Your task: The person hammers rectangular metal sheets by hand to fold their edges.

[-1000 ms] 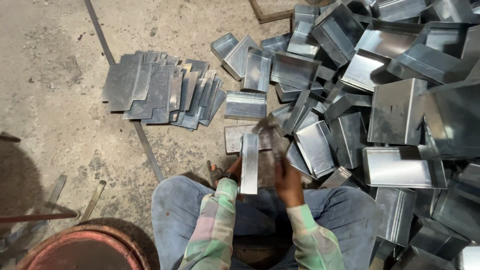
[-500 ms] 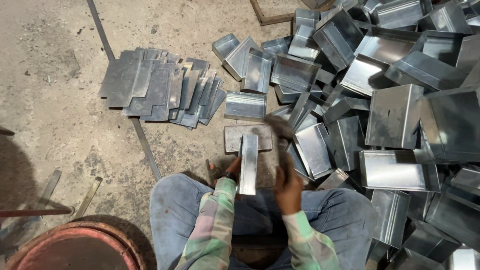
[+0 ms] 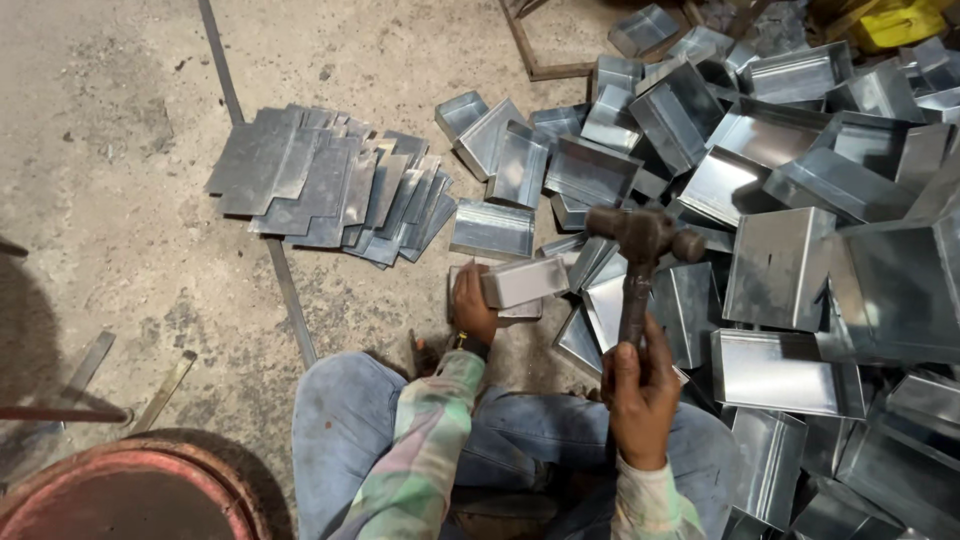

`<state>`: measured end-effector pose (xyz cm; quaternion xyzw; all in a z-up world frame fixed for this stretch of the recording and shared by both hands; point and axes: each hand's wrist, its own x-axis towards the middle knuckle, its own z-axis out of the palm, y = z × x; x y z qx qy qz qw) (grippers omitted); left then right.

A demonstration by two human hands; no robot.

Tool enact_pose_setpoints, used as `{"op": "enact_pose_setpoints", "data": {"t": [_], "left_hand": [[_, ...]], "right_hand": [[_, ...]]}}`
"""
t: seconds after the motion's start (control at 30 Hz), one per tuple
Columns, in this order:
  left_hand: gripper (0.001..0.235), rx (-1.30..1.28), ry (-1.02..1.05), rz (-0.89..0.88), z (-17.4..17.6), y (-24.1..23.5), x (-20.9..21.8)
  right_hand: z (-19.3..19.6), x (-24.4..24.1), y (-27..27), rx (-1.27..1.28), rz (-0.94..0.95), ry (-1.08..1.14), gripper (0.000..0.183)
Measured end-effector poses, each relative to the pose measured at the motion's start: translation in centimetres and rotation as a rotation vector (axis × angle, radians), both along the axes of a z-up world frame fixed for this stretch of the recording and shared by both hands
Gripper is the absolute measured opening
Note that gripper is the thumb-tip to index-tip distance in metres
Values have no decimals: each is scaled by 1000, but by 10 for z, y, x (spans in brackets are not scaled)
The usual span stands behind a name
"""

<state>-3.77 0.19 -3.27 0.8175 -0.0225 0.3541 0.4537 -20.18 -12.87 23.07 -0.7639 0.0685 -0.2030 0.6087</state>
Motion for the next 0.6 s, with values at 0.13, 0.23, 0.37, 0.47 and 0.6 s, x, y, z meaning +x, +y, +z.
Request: {"op": "enact_pose_setpoints", "data": {"t": [0.13,0.23,0.37,0.47,0.6], "left_hand": [[50,-111,260,-4,-25,-3,12],[58,-63,350,32,-35,-4,16],[63,-78,402,23,-51,-11,22],[71,-100,353,17,-68,-17,28],[68,-117,450,63,-86,-28,30]], "right_hand": [[26,2,20,-55,96,-132,50],[13,17,35,-182,143,-117,51],[-6,66,43,-650,245,121,45],[2,60,53,-634,220,284,46],[17,43,57,-572,222,199,53]]}}
